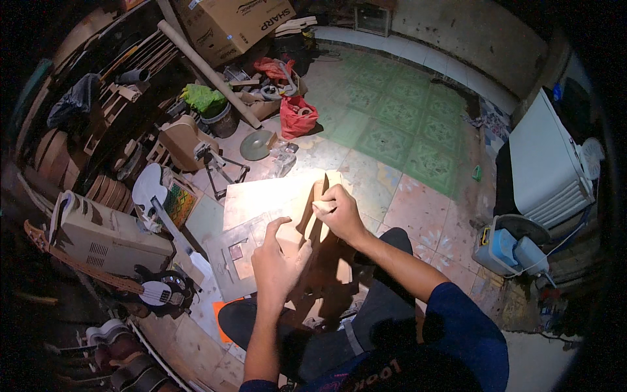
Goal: The person sits on the floor and uses a knife to carve and shape a light-colored wooden piece. They repeatedly scrape the surface and edges, then switch to a sanding block to smooth the carved areas. The person handles the wood with both hands, rotating it to access different sides.
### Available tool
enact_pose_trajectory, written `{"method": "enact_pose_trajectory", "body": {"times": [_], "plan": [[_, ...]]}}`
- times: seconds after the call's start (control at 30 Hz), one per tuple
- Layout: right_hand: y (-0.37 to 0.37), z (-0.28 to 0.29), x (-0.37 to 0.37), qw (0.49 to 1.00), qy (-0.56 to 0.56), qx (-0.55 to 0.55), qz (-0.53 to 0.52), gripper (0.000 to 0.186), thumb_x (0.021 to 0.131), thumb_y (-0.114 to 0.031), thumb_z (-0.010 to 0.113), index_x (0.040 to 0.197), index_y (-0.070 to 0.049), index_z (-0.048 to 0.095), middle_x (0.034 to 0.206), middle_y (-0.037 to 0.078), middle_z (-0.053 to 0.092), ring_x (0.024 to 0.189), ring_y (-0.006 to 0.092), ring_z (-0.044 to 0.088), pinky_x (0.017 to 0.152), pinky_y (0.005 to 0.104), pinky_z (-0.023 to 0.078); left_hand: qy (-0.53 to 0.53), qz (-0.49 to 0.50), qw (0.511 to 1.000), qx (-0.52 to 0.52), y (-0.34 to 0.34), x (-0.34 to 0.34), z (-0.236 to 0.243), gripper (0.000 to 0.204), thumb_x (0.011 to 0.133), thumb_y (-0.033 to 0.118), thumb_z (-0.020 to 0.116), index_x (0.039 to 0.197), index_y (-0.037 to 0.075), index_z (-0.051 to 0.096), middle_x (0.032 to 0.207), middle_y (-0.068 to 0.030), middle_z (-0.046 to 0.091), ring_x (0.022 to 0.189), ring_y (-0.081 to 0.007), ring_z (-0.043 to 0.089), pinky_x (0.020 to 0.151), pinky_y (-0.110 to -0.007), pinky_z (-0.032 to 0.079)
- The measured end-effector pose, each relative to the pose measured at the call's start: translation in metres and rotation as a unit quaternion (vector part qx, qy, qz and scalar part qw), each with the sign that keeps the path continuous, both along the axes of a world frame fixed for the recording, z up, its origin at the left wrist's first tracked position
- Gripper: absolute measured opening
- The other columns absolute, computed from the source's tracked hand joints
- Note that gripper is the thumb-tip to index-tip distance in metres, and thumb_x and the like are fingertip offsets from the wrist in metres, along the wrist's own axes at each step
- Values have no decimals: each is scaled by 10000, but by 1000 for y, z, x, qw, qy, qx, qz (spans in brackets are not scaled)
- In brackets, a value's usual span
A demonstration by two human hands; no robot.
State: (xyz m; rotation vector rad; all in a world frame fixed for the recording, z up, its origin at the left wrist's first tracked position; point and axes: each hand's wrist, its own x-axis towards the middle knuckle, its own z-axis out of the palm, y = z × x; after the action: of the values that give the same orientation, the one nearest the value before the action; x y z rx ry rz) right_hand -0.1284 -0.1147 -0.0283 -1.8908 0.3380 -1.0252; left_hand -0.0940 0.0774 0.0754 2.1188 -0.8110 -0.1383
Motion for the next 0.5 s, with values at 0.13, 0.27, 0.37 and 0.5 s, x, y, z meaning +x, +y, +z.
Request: {"method": "enact_pose_trajectory", "body": {"times": [0.13, 0.27, 0.37, 0.5], "plan": [[-24, 24, 5, 997, 22, -38, -65, 297, 758, -157, 798, 856, -48, 540, 824, 126, 584, 794, 316, 598, 684, 391, 481, 20, 2, 999, 41, 4, 0, 7, 521, 760, 231, 765, 1237, 120, 585, 768, -187, 684, 712, -285, 688, 680, -378, 529], [-4, -3, -6, 999, -13, -48, -7, 287, 746, -152, 798, 839, -47, 548, 805, 139, 592, 775, 313, 594, 685, 403, 476, 32, 7, 998, 46, 0, -1, 7, 529, 754, 213, 778, 1238, 116, 588, 809, -175, 705, 730, -235, 691, 694, -348, 534], [-26, 15, -1, 992, 27, -109, -63, 272, 756, -153, 793, 829, -56, 549, 802, 135, 587, 787, 313, 600, 705, 401, 480, 41, 3, 998, 46, 4, -2, 10, 540, 749, 225, 786, 1239, 115, 587, 805, -171, 703, 721, -223, 685, 693, -346, 535], [-12, -1, -1, 994, 15, -68, -80, 336, 719, -132, 849, 851, -31, 558, 761, 99, 590, 705, 238, 595, 660, 345, 483, 8, -9, 1000, 16, -2, 0, 1, 536, 760, 294, 762, 1234, 122, 583, 644, -179, 629, 607, -345, 651, 621, -421, 509]]}}
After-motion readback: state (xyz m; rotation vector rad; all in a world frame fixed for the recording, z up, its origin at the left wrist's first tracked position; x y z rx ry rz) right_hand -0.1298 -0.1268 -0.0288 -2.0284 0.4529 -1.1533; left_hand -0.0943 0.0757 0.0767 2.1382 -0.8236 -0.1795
